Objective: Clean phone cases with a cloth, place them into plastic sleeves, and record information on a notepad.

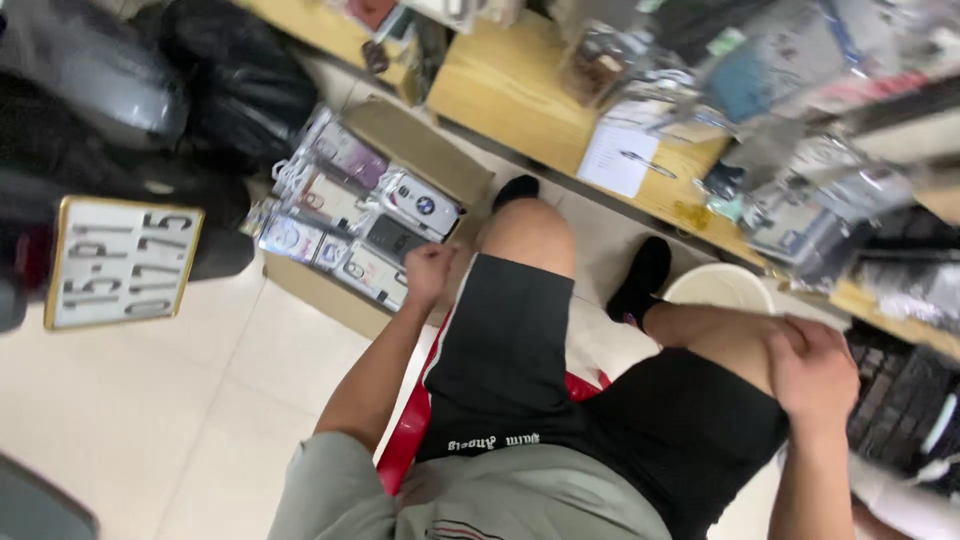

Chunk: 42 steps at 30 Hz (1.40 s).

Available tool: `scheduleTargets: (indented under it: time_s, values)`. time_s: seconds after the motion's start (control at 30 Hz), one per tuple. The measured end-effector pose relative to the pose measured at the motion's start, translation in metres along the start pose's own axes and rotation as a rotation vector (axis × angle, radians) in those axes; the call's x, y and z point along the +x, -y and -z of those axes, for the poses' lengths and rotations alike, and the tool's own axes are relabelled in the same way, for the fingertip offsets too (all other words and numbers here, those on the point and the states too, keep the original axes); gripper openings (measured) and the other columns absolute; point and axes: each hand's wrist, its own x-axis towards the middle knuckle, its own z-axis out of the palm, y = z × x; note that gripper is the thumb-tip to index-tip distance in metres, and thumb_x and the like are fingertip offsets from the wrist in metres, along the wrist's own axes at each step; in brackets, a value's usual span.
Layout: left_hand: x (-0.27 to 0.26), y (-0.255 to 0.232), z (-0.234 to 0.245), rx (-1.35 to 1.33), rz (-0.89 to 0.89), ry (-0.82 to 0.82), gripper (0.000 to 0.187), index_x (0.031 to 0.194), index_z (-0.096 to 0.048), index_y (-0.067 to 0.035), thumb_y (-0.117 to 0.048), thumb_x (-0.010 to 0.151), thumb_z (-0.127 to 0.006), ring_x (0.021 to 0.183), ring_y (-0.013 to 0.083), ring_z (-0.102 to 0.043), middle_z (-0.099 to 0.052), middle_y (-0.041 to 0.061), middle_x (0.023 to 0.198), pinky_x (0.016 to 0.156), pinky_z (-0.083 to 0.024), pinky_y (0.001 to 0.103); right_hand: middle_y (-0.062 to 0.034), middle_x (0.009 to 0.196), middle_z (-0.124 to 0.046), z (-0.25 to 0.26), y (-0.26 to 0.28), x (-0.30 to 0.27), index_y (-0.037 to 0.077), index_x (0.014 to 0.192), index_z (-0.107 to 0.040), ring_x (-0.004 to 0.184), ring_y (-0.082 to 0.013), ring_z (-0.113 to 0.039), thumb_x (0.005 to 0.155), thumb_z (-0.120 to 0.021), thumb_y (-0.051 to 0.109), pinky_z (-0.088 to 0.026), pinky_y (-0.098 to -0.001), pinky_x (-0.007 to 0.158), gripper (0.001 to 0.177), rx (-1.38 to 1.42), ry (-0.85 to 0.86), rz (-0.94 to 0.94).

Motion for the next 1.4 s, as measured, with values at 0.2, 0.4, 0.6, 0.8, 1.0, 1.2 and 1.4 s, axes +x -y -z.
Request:
scheduleTargets:
  time_s: [0.2, 0.4, 0.6, 0.8, 1.0, 1.2, 1.4]
  values:
    - [-0.08, -0.166, 0.026, -0.036, -0.408, -0.143, 0.014, 0.078, -0.069, -0.018, -0.018, 0.09, -0.063, 0.074, 0.0221, -0.06, -0.065, 0.007, 0.073, 0.075, -0.047, 0.033, 0.0039, 0.14, -0.073, 0.001, 0.044, -0.008, 0.033, 0.125, -0.082, 0.142, -0.03, -0.057, 0.101, -0.053, 0.06, -0.05, -0.0572, 0.103, 0.046, -0.319, 0.039, -0.056]
    - [-0.211, -0.254, -0.032, 0.928, -1.021, -0.023, 0.047, 0.131, -0.072, -0.013, -0.033, 0.089, -0.083, 0.155, 0.0497, -0.03, -0.046, 0.022, 0.155, 0.114, -0.026, 0.075, 0.0046, 0.119, -0.078, -0.016, 0.027, -0.015, 0.032, 0.107, -0.085, 0.129, -0.0268, -0.067, 0.095, -0.06, 0.046, -0.052, -0.0525, 0.097, 0.031, -0.349, -0.168, 0.087]
    - [-0.154, -0.242, -0.1, 1.162, -1.117, 0.241, 0.037, 0.131, -0.069, -0.019, -0.045, 0.104, -0.063, 0.132, 0.0313, -0.058, -0.068, 0.006, 0.124, 0.116, -0.022, 0.073, -0.0103, 0.114, -0.081, -0.009, 0.04, 0.033, 0.024, 0.11, -0.085, 0.117, -0.0381, -0.074, 0.096, -0.055, 0.052, -0.051, -0.0604, 0.096, 0.043, -0.298, 0.22, 0.085]
    - [-0.182, -0.255, -0.215, 1.194, -0.975, 0.918, 0.064, 0.152, -0.057, -0.024, -0.041, 0.094, -0.076, 0.143, 0.0405, -0.053, -0.064, 0.013, 0.146, 0.119, -0.024, 0.075, -0.0202, 0.107, -0.078, -0.091, 0.024, 0.141, 0.012, 0.104, -0.082, 0.1, -0.0463, -0.076, 0.091, -0.057, 0.055, -0.059, -0.062, 0.08, 0.051, -0.166, 0.499, 0.079]
    - [-0.193, -0.256, -0.253, 1.036, -0.744, 1.314, 0.066, 0.16, -0.046, -0.015, -0.043, 0.103, -0.063, 0.138, 0.0513, -0.056, -0.058, 0.026, 0.148, 0.107, -0.042, 0.077, -0.0243, 0.122, -0.075, -0.127, 0.027, 0.194, 0.006, 0.123, -0.078, 0.11, -0.0467, -0.073, 0.086, -0.067, 0.055, -0.061, -0.0602, 0.083, 0.063, -0.115, 0.663, -0.002]
    - [-0.179, -0.239, -0.261, 1.138, -0.724, 1.354, 0.062, 0.153, -0.055, -0.012, -0.044, 0.101, -0.065, 0.121, 0.0496, -0.066, -0.065, 0.024, 0.134, 0.097, -0.046, 0.075, -0.023, 0.147, -0.063, -0.179, 0.024, 0.258, 0.015, 0.145, -0.066, 0.142, -0.0451, -0.054, 0.098, -0.054, 0.041, -0.055, -0.0576, 0.107, 0.055, -0.293, 0.623, 0.11]
    - [-0.187, -0.293, -0.245, 1.136, -0.801, 1.324, 0.061, 0.152, -0.055, -0.007, -0.04, 0.102, -0.063, 0.119, 0.0489, -0.065, -0.065, 0.027, 0.131, 0.101, -0.047, 0.071, -0.0093, 0.169, -0.026, -0.261, 0.013, 0.296, 0.015, 0.165, -0.025, 0.155, -0.0343, -0.037, 0.086, -0.073, 0.051, -0.051, -0.0544, 0.114, 0.099, 0.171, 0.205, -0.492]
